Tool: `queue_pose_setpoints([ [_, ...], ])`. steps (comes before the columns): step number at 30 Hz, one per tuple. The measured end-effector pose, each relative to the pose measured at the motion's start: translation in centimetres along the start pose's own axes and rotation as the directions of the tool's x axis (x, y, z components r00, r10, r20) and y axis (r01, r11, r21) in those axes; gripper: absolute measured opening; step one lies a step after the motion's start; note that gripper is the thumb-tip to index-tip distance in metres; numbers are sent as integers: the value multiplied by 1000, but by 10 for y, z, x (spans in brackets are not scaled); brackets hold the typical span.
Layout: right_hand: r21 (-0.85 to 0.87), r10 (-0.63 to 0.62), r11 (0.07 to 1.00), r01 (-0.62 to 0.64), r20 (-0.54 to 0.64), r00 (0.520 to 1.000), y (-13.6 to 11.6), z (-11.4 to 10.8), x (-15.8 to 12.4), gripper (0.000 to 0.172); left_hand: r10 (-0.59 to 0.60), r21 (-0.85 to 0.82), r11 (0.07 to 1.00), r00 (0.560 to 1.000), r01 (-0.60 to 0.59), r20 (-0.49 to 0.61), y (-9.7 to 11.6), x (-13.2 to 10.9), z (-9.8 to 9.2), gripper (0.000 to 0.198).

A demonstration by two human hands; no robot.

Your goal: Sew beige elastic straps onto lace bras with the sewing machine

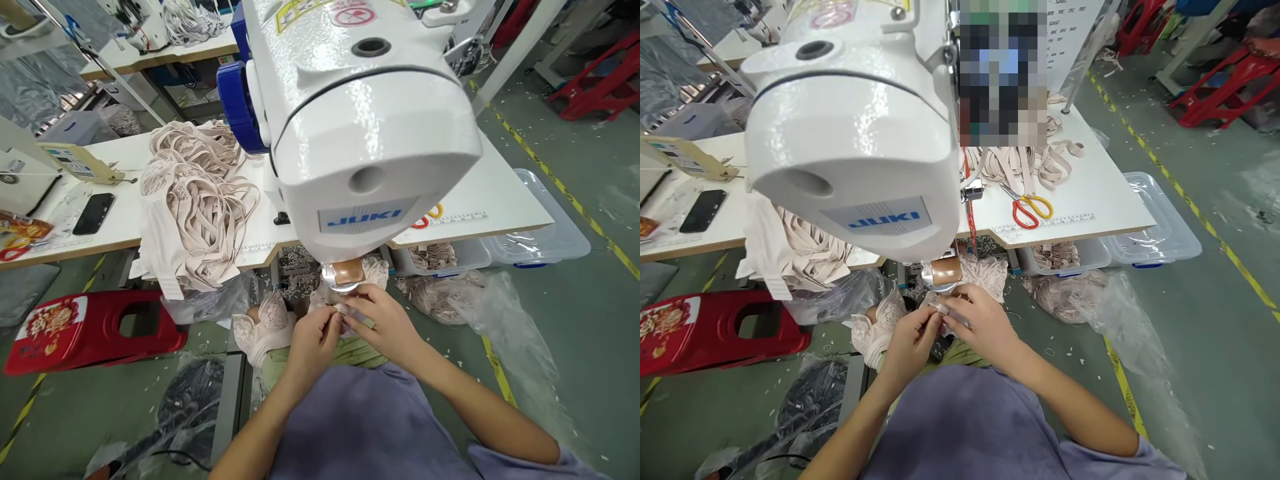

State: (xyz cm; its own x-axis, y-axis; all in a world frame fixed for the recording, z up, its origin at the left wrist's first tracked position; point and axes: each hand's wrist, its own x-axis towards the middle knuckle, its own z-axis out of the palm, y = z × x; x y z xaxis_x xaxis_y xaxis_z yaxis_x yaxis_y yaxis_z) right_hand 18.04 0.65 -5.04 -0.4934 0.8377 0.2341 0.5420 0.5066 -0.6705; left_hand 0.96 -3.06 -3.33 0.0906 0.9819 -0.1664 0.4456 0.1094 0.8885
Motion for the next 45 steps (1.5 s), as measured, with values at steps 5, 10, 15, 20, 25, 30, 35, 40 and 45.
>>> queue_pose_setpoints([
  [5, -25, -81, 996, 84, 98, 992, 5, -11, 5, 16, 20, 109, 994, 999, -22, 28, -5, -1, 0, 30],
  [10, 27, -72, 997, 72, 6, 997, 11, 0, 2, 14, -57, -52, 997, 998, 57, 19, -4, 3, 5, 33],
  [15, -15, -53, 999, 51, -179, 982, 14, 22, -16, 23, -244, -359, 906, 970, 225, -8, -9, 17, 18, 52],
  [20, -36, 52, 998, -57, -140, 989, 65, -24, 14, 24, -298, -422, 854, 951, 304, 82, -24, 24, 18, 60],
  [25, -491, 406, 749, -444, -189, 894, 134, -104, 94, 33, -328, -468, 814, 937, 345, 120, -21, 19, 7, 57],
  [30, -562, 479, 705, -433, -73, 875, 138, -119, 112, 26, -378, -627, 662, 905, 411, 194, -9, 16, -2, 49],
  [35, -400, 521, 776, -487, -29, 853, 93, -114, 31, 17, -394, -719, 573, 901, 393, 179, -11, 16, -12, 46],
  [40, -216, 231, 956, -201, 124, 965, 32, -88, -49, 32, -392, -748, 540, 902, 387, 184, -13, 18, -12, 43],
  [45, -221, 101, 973, -69, 140, 985, 6, -52, -47, 28, -379, -707, 591, 907, 388, 181, -9, 17, -8, 40],
])
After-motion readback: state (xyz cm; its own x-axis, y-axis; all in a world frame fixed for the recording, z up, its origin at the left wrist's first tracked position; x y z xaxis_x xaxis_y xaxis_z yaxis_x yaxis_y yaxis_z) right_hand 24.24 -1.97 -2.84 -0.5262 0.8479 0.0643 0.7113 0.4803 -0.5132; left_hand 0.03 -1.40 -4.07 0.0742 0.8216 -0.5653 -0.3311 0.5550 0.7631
